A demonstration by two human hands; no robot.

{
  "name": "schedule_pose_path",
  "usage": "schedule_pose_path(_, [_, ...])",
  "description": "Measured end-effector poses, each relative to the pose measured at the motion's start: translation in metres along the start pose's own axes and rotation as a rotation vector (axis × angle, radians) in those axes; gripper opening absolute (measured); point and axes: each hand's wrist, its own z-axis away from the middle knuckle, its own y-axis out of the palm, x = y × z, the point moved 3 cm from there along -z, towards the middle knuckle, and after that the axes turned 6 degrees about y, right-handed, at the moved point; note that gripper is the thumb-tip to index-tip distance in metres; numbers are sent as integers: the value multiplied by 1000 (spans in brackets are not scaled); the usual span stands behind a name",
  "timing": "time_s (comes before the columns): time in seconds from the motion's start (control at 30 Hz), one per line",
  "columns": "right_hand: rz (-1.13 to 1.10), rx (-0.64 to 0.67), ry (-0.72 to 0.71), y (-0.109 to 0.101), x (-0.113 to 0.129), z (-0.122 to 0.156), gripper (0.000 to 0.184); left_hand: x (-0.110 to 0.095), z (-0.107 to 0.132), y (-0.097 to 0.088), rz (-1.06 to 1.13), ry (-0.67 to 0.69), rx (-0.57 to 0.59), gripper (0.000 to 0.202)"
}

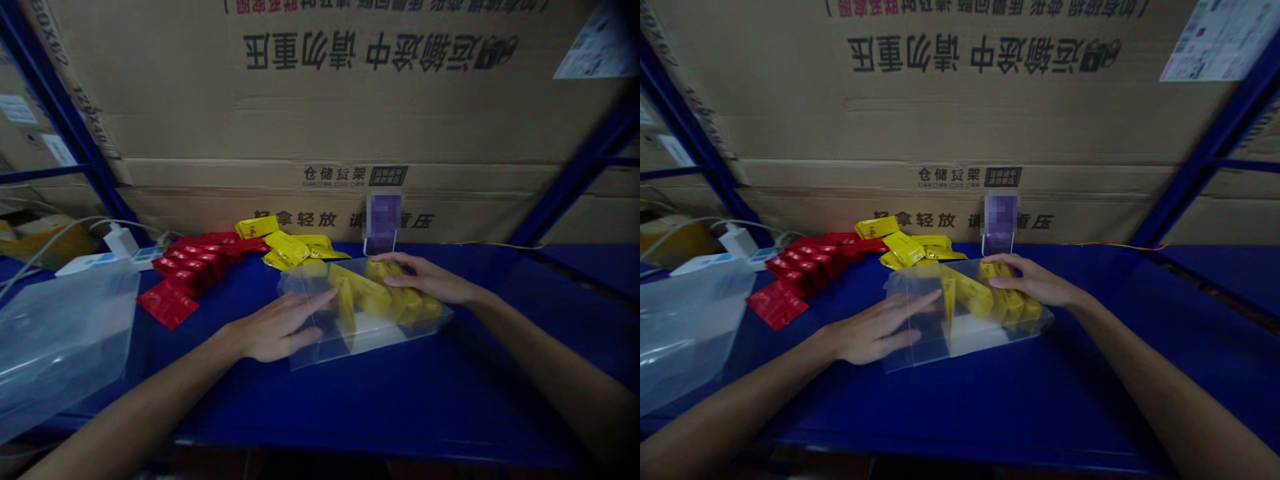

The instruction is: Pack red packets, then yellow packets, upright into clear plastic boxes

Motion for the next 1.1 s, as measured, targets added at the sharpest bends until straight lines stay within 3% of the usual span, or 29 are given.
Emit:
schedule_pose_path(0.1, [15,-9,-23,-2,-3,-1,47,8,12,-8,-11,51,-83,42])
schedule_pose_path(0.17, [34,-17,-35,-3,-4,-2,47,20,21,-15,-15,65,-208,30])
schedule_pose_path(0.3, [80,-27,-63,-4,-3,-4,49,61,28,-33,-169,-184,-684,29])
schedule_pose_path(0.33, [85,-25,-68,-4,-3,-5,49,71,25,-35,-234,-234,-723,28])
schedule_pose_path(0.37, [87,-23,-73,-5,-2,-5,49,80,19,-35,-296,-250,-696,30])
schedule_pose_path(0.53, [81,31,-75,-7,-3,-3,52,115,-12,-26,-539,-286,-335,50])
schedule_pose_path(0.6, [74,61,-73,-9,-3,-1,53,121,-13,-25,-552,-297,-297,51])
schedule_pose_path(0.67, [67,71,-74,-10,-3,0,53,118,-10,-28,-526,-265,-351,49])
schedule_pose_path(0.8, [59,67,-82,-9,-1,2,49,97,9,-43,-343,-224,-697,43])
schedule_pose_path(0.93, [38,67,-69,-8,-2,1,49,84,30,-56,133,-284,-1082,35])
schedule_pose_path(1.0, [43,47,-59,-9,-4,0,50,83,38,-55,423,-352,-1114,35])
schedule_pose_path(1.03, [47,31,-55,-10,-5,0,51,83,40,-53,555,-398,-1062,35])
schedule_pose_path(1.1, [50,6,-44,-11,-7,-1,51,79,42,-46,764,-489,-841,34])
